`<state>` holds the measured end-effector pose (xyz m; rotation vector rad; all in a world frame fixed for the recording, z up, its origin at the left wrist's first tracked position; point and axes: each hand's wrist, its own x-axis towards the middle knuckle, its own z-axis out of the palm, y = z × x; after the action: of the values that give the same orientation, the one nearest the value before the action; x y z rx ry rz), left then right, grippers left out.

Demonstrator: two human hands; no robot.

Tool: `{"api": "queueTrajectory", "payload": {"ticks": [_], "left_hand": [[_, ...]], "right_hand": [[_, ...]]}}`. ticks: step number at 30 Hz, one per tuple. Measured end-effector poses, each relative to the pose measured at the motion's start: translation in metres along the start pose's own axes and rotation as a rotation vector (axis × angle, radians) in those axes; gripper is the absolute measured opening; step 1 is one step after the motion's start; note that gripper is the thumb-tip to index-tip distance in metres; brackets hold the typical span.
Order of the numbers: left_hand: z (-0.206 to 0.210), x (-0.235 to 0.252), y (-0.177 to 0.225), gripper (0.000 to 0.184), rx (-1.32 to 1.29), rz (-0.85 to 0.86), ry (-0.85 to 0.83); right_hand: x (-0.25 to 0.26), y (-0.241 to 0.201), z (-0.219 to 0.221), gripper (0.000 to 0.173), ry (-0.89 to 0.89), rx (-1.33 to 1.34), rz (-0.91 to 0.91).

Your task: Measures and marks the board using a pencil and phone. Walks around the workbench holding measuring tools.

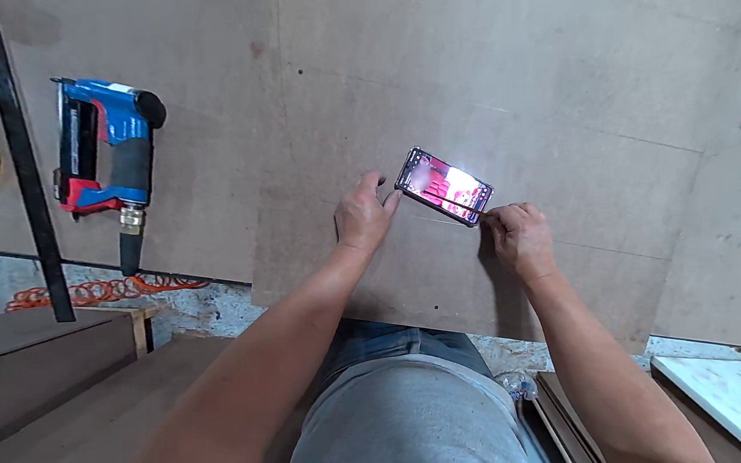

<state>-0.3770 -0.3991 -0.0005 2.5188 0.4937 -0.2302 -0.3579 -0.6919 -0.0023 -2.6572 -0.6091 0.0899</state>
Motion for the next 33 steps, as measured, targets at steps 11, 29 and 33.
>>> {"api": "queueTrajectory", "payload": {"ticks": [11,29,33], "left_hand": [[-0.003,0.005,-0.005,0.046,-0.007,0.022,-0.023],[-0.004,0.004,-0.009,0.047,-0.002,0.065,-0.022],[-0.003,0.005,-0.009,0.047,-0.007,0.067,-0.028]], "right_hand": [[-0.001,-0.008,0.006,0.023,0.037,0.007,0.003],[0.0,-0.005,0.007,0.023,0.036,0.041,-0.042],[0.0,-0.004,0.008,0.023,0.041,0.044,-0.058]]}}
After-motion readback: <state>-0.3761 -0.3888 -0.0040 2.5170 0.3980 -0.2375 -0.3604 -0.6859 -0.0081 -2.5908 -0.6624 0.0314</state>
